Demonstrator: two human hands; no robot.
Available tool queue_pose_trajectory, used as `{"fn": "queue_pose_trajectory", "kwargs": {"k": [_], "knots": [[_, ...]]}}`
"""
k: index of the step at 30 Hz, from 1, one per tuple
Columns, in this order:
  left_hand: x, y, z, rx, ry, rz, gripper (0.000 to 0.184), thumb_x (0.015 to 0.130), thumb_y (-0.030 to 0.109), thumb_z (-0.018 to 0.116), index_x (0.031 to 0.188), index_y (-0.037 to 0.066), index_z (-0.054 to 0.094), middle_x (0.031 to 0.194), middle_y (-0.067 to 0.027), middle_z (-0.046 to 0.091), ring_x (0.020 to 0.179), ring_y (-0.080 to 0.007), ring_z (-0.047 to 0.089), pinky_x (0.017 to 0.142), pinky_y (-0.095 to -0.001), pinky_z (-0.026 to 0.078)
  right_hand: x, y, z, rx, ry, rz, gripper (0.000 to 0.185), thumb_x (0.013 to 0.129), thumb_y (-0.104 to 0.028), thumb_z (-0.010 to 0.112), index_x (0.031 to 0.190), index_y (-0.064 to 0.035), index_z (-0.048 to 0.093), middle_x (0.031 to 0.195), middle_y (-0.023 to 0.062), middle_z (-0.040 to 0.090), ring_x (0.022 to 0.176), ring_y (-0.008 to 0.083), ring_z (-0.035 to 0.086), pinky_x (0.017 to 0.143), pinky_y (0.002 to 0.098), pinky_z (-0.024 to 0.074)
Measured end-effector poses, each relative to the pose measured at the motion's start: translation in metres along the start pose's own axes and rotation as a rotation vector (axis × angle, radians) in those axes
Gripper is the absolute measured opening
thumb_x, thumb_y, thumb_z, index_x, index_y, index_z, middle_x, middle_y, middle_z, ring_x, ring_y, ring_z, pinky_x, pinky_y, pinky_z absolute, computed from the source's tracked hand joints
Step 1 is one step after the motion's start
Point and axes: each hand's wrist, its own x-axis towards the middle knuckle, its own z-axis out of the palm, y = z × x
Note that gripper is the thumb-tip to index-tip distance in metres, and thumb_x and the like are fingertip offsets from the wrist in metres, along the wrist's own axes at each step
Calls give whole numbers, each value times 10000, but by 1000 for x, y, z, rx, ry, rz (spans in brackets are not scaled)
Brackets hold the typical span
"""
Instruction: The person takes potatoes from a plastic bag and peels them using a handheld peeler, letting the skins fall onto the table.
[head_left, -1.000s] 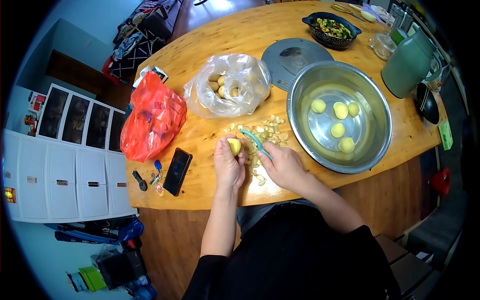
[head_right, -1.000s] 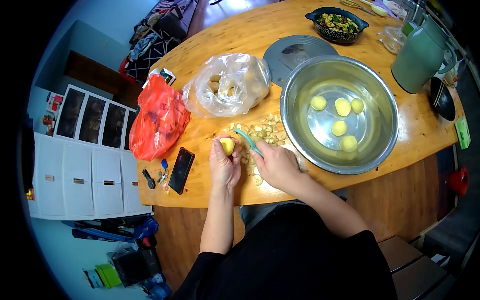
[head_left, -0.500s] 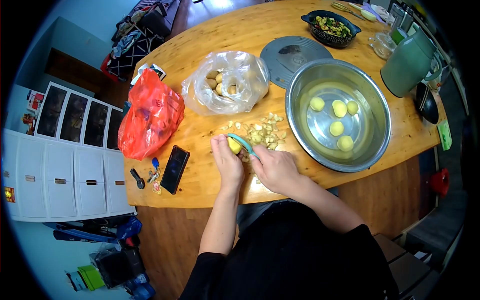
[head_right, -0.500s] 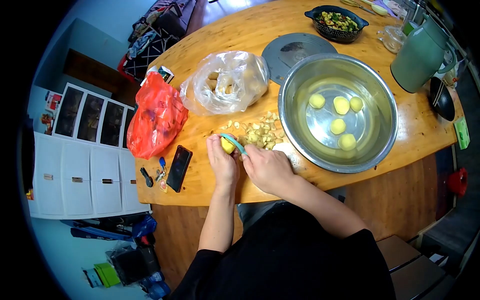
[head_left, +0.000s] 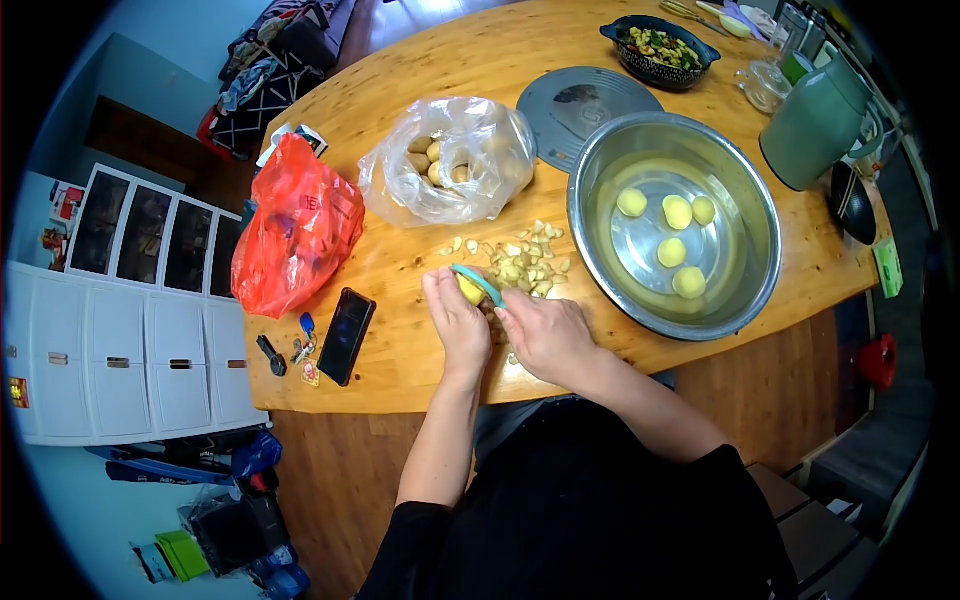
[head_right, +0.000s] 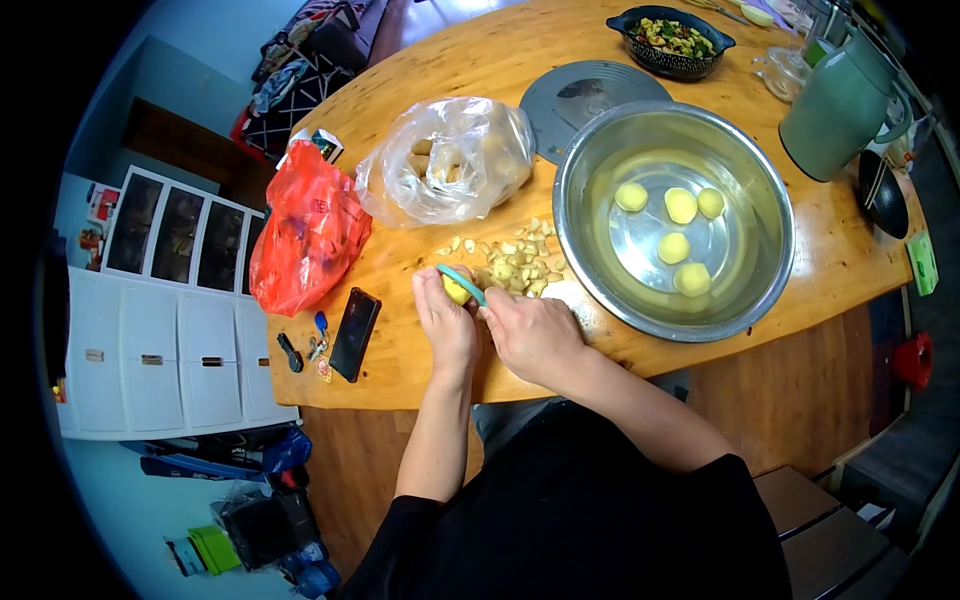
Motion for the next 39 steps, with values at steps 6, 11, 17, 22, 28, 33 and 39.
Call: {"fn": "queue_pose_trajectory", "kwargs": {"k": [6,11,17,22,28,33,39], "knots": [[0,10,4,-2,5,-29,255,1125,331,370,1023,113,455,899,-57,627,651,-88,512,557,-225,417,3,15,-5,-100,35,111,168,1006,-210,556,952,-52,538,732,188,672,652,421,661,584,540,504],[9,10,-8,-185,-99,-32,239,1119,328,384,1027,122,463,962,-71,647,672,-87,510,563,-226,407,1,11,-7,11,-18,127,152,1000,-212,573,964,-66,555,748,178,662,696,426,651,604,540,488],[12,8,-20,-172,-86,10,222,1116,306,398,1043,115,483,997,-99,647,759,-104,527,618,-230,411,-12,10,-17,-22,88,-63,157,947,-189,663,1058,-79,669,738,111,636,656,333,655,566,441,497],[18,4,-22,-107,-109,137,243,1122,290,376,1028,88,474,990,-89,638,802,-104,520,726,-248,445,-12,11,-20,-103,117,-149,227,918,-175,698,1125,-84,699,708,83,602,628,289,644,542,410,484],[23,0,-28,-45,-139,235,211,1112,237,423,1026,62,502,990,-123,631,909,-143,538,876,-286,433,-12,3,-28,-168,108,-168,231,897,-172,716,1108,-80,701,694,72,580,617,277,638,538,401,485],[23,1,-31,59,-175,313,200,1110,206,418,1022,49,505,991,-113,616,963,-157,551,941,-313,431,-13,-4,-33,-177,54,-120,232,900,-177,729,1106,-72,739,729,79,649,629,287,656,530,404,492],[23,1,-33,164,-206,365,174,1104,166,414,1022,41,504,1002,-109,605,974,-159,550,954,-318,431,-13,-10,-41,-254,0,-115,230,902,-177,707,1098,-57,725,724,78,646,618,277,663,530,398,502]]}}
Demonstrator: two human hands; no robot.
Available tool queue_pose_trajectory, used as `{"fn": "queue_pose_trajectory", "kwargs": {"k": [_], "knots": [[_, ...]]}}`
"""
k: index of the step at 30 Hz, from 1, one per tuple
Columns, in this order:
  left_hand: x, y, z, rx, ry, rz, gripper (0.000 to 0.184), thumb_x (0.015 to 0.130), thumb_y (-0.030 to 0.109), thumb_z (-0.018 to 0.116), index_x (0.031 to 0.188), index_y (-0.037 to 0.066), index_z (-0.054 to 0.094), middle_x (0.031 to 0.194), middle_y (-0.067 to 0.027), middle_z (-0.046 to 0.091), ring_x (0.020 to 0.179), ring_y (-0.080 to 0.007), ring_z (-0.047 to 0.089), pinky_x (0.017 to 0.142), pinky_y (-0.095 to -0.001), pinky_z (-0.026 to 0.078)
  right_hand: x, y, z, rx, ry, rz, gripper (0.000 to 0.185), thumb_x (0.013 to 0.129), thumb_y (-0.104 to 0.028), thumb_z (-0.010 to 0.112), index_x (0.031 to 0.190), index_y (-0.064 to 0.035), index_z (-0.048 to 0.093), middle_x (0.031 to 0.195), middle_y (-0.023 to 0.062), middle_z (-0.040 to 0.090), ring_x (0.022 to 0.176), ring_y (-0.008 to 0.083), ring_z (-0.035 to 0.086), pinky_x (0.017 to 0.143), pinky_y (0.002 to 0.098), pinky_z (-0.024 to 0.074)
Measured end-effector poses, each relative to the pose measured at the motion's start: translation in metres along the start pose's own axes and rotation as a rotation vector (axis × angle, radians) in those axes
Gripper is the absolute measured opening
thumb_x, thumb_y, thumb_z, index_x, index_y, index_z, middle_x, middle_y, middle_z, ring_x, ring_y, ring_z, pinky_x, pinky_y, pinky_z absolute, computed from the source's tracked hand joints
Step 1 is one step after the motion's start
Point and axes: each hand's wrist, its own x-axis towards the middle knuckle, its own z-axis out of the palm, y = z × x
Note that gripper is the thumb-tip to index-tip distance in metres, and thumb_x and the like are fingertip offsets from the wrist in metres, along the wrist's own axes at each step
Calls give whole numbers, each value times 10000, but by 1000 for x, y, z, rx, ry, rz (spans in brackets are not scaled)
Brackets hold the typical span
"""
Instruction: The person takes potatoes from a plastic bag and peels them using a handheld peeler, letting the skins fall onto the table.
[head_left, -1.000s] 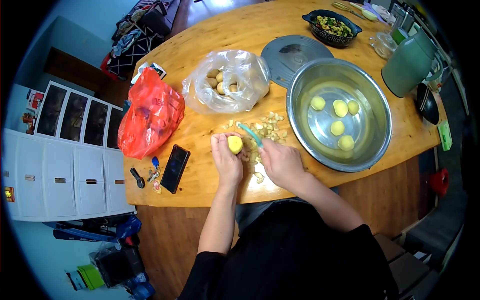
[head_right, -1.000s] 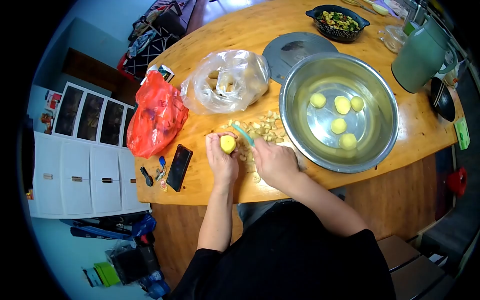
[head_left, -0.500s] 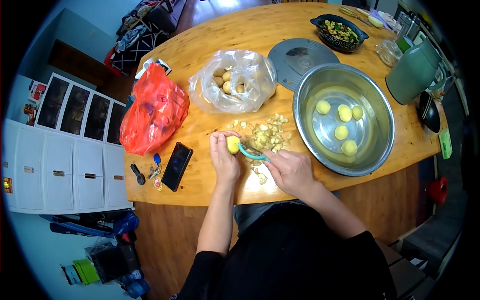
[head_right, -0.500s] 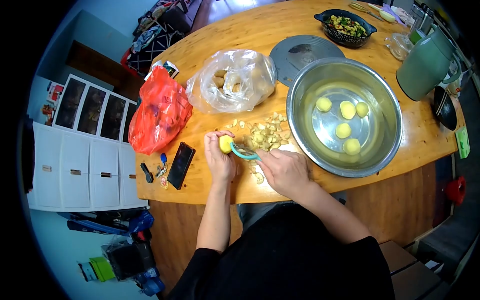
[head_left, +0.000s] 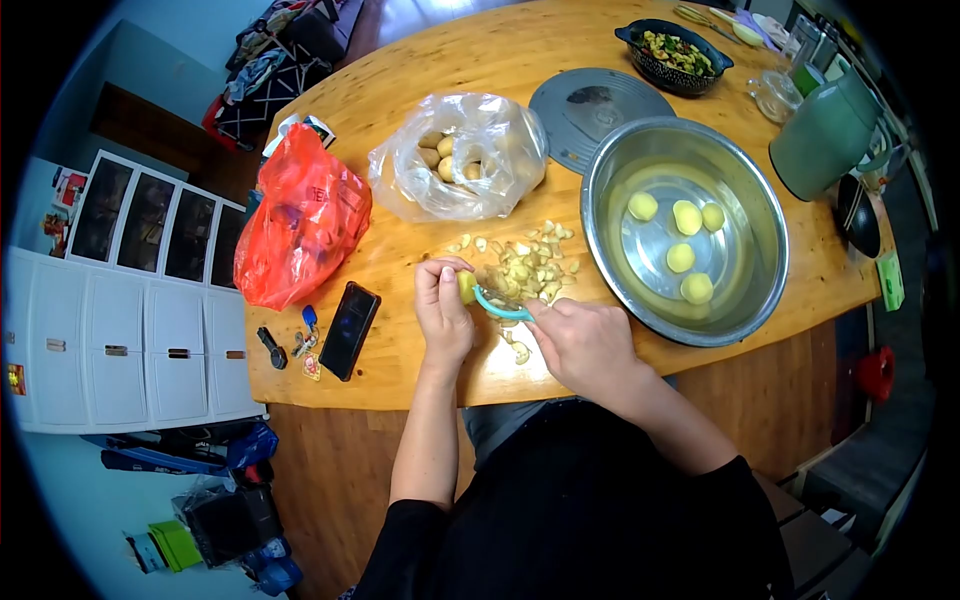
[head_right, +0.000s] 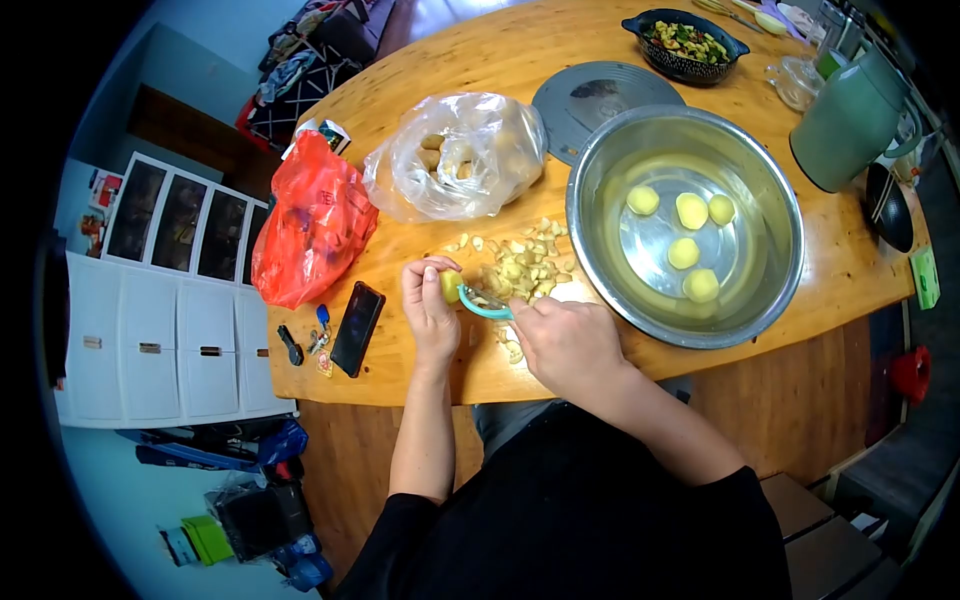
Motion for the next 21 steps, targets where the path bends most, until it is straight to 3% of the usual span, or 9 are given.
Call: {"fn": "queue_pose_trajectory", "kwargs": {"k": [4,17,21], "knots": [[-3,8,8,140,31,36,181,1105,153,394,1019,34,501,1001,-106,604,968,-153,545,947,-311,431,-3,-6,-2,-67,-58,27,252,895,-161,663,1115,-45,701,760,76,662,621,258,681,543,380,525],[-6,1,7,165,67,16,205,1108,158,388,1000,27,503,994,-100,605,940,-146,544,919,-306,441,-7,-8,6,-68,-72,29,348,842,-124,658,1173,-21,682,794,84,682,640,256,700,570,373,547],[-7,0,10,102,113,-57,235,1115,201,393,994,40,513,968,-81,608,892,-128,544,868,-292,454,-8,-10,12,-10,-28,76,208,903,-143,634,1070,-20,654,752,109,669,643,298,694,571,411,543]]}}
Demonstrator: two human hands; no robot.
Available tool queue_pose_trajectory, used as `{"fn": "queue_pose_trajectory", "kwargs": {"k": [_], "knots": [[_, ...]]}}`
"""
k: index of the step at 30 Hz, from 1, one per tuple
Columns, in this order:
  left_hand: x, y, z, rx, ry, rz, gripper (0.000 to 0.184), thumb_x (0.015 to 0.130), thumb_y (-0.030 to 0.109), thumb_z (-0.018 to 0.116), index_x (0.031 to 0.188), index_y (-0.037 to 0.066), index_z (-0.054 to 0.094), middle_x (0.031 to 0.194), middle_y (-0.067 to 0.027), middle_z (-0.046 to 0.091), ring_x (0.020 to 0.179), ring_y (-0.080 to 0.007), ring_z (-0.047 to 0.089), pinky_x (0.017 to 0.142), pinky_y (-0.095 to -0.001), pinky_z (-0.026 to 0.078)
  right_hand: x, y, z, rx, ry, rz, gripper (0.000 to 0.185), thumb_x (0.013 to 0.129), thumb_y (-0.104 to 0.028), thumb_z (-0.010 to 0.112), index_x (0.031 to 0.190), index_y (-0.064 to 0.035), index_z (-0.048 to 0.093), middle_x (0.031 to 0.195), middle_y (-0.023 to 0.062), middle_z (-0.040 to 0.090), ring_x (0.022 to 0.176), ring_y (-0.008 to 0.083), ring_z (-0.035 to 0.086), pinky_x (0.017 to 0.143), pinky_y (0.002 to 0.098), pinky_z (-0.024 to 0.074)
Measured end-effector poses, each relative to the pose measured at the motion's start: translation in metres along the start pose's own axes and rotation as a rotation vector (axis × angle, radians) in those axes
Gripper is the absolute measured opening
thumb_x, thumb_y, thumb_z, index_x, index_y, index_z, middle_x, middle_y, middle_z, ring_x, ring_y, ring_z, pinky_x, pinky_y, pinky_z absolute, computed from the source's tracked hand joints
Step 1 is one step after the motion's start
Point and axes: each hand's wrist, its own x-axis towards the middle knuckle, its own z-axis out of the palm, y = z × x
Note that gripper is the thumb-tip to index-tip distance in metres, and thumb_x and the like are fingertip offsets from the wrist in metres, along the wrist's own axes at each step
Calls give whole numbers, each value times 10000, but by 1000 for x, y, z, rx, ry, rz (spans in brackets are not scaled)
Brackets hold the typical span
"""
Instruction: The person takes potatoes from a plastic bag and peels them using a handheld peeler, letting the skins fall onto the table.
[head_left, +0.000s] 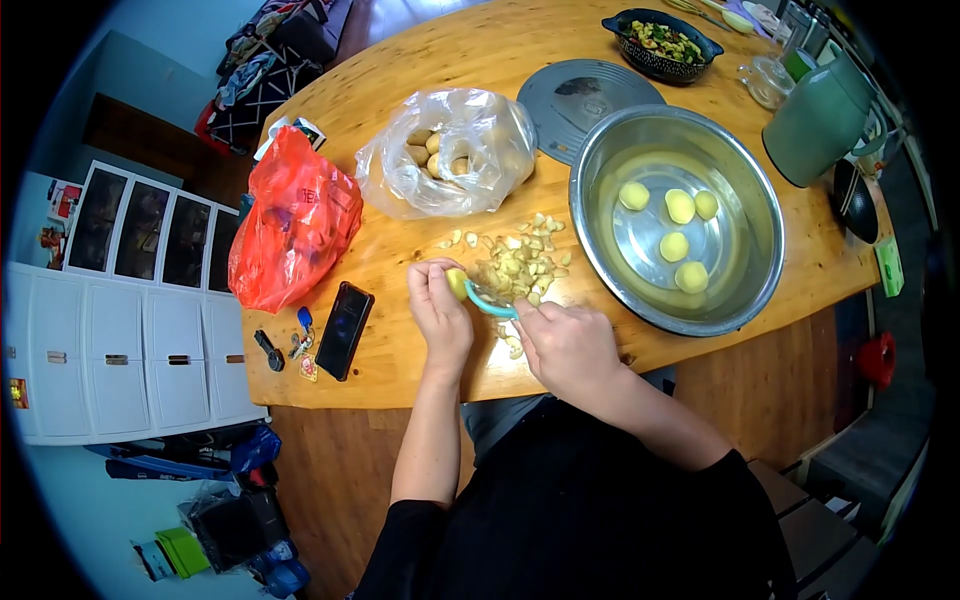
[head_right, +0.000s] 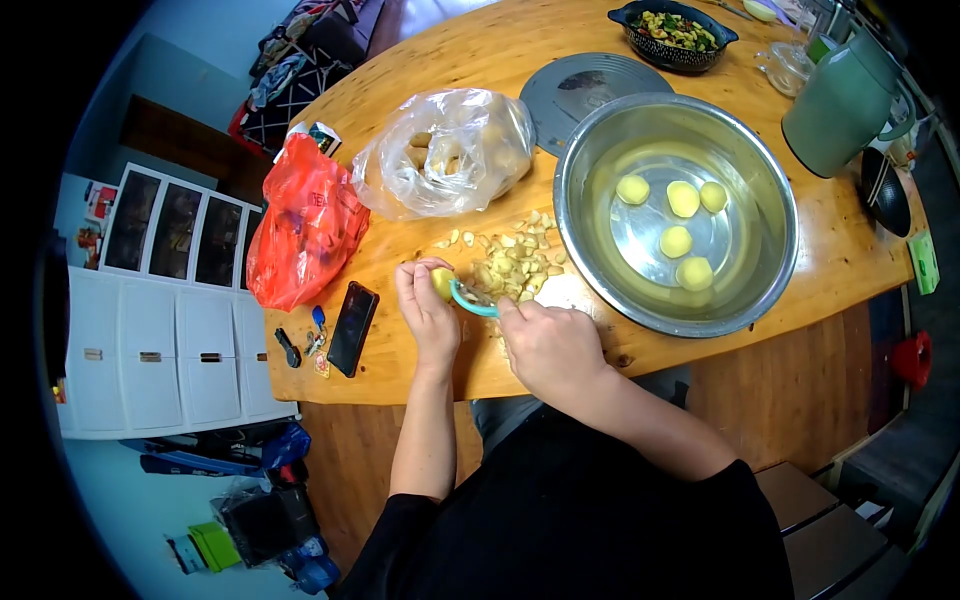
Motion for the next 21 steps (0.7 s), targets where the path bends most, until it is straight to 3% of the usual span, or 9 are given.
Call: {"fn": "queue_pose_trajectory", "kwargs": {"k": [4,5,8,11,21], "knots": [[-7,5,9,-216,41,-236,242,1119,216,388,995,40,500,969,-69,615,906,-127,554,859,-282,464,14,3,3,198,59,69,153,982,-184,586,946,-36,586,726,148,662,637,368,673,573,478,531],[-10,11,11,-310,37,-377,230,1125,236,388,1040,45,485,986,-73,611,894,-115,542,852,-277,468,15,4,4,248,86,78,174,999,-196,573,923,-40,566,723,157,660,636,385,667,575,496,527],[-14,7,19,-265,96,-366,226,1130,247,383,1060,49,468,1007,-75,590,892,-113,522,850,-282,470,18,2,21,233,74,99,175,1006,-204,568,929,-49,545,746,169,674,635,404,665,577,520,525],[-15,8,24,-146,62,-223,208,1130,240,389,1069,53,457,1017,-72,566,903,-114,509,848,-287,472,17,-2,27,235,34,104,156,1004,-195,577,959,-48,554,755,177,678,657,402,668,574,514,514],[-20,1,29,-94,118,-227,186,1123,197,392,1043,42,454,986,-67,538,894,-121,497,832,-289,458,16,-1,30,211,70,65,136,976,-168,611,946,-43,567,739,156,674,640,369,671,557,485,521]]}}
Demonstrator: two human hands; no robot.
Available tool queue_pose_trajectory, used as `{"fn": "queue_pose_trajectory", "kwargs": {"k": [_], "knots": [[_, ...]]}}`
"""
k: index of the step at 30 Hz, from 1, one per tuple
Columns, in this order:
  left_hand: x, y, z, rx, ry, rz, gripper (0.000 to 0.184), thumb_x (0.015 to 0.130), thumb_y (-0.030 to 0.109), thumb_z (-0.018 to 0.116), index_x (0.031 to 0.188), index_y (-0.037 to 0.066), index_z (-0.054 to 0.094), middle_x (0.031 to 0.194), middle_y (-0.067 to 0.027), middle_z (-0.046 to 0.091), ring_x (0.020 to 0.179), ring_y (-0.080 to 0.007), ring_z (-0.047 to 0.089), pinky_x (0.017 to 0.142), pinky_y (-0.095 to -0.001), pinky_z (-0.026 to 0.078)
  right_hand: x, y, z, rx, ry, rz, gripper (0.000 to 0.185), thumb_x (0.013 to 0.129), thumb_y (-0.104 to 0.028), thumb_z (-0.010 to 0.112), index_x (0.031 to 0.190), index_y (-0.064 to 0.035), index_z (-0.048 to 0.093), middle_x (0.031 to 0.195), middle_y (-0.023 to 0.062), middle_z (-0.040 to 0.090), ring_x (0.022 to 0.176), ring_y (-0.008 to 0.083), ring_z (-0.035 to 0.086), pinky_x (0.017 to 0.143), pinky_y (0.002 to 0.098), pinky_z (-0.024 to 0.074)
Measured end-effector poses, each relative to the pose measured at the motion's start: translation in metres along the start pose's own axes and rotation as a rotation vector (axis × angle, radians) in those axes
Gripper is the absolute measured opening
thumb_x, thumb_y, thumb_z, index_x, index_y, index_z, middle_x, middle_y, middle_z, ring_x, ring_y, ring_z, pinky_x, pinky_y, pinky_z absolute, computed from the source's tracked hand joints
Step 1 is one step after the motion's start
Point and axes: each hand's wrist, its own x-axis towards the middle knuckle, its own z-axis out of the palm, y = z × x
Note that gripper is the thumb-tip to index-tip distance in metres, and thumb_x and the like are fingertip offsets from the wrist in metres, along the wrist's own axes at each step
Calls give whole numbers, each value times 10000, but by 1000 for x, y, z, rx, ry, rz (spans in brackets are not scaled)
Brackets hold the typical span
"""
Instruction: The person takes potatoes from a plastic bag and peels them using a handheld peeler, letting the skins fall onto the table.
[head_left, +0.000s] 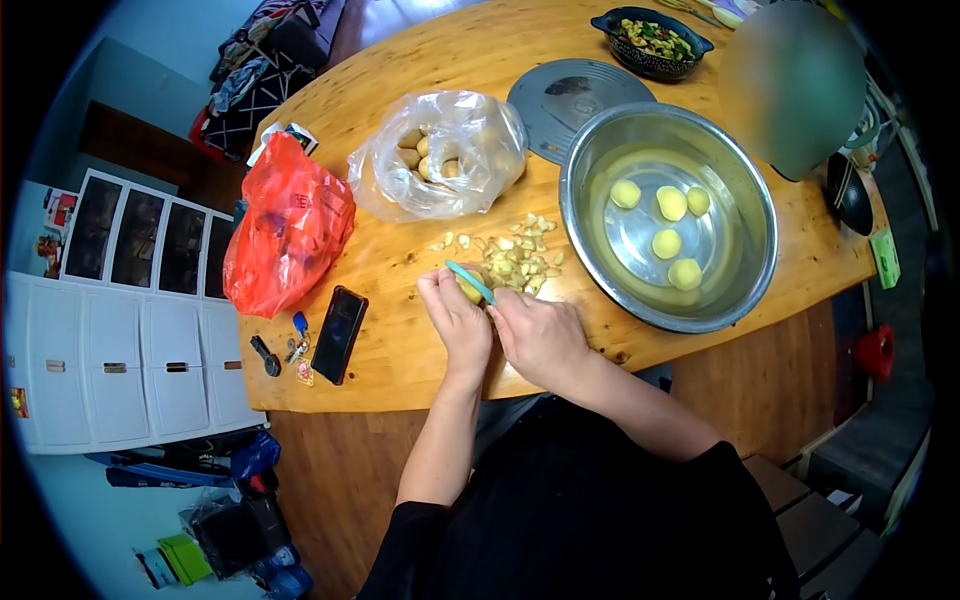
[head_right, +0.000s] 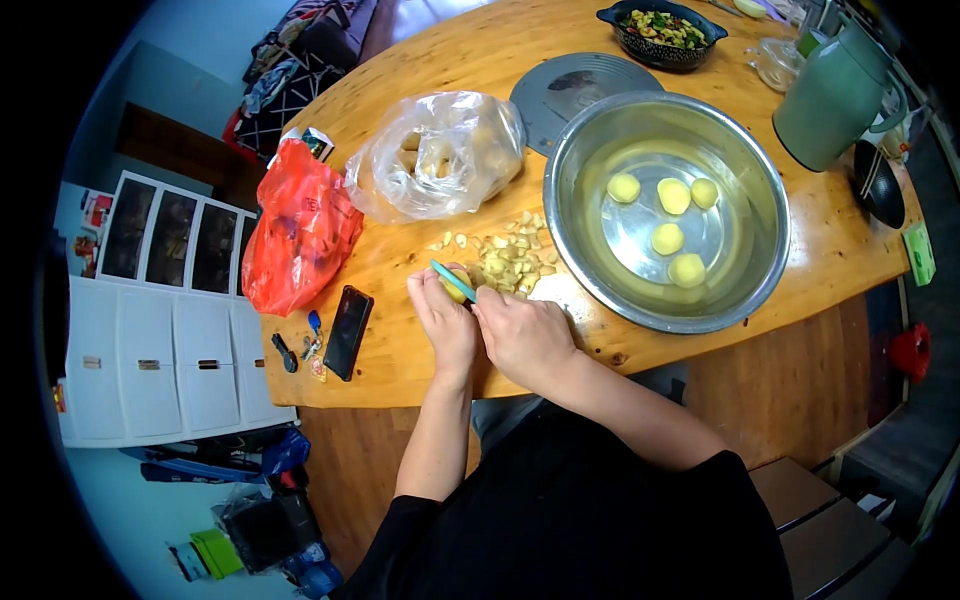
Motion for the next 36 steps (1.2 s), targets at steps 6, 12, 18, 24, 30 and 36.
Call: {"fn": "queue_pose_trajectory", "kwargs": {"k": [6,12,18,24,30,36], "knots": [[5,-7,3,-75,16,-151,211,1124,224,386,1026,53,461,920,-52,528,822,-106,509,744,-277,474,6,15,6,-162,16,-23,92,950,-138,579,905,-59,563,733,146,682,617,336,698,535,450,552],[9,11,0,-100,-8,-114,178,1119,251,381,1058,92,433,967,-69,603,725,-98,527,609,-248,467,10,30,0,-76,14,111,143,979,-174,584,940,-37,565,790,196,675,723,414,674,627,509,530],[11,18,-7,-193,-22,-243,236,1113,319,385,1069,94,442,991,-68,598,782,-102,541,641,-242,468,5,9,3,89,-33,174,213,1015,-200,577,928,-6,560,774,203,658,692,398,663,616,499,504],[13,48,-6,32,-57,107,171,1019,135,595,1116,73,469,1087,-74,567,935,-123,556,747,-256,487,14,36,2,1137,-314,696,246,1061,-257,540,937,-56,607,677,8,585,573,113,537,528,311,435],[30,122,84,513,-783,604,242,833,22,728,1035,16,595,952,-141,613,897,-268,635,832,-367,523,10,33,8,1031,-200,583,105,986,-105,515,943,-19,557,730,39,597,631,132,552,567,316,456],[26,102,149,903,-1137,741,303,796,119,749,1072,36,654,1000,-180,664,954,-400,663,824,-476,545,0,47,17,829,-209,656,52,927,-96,560,940,-46,552,708,50,566,582,147,522,490,336,418]]}}
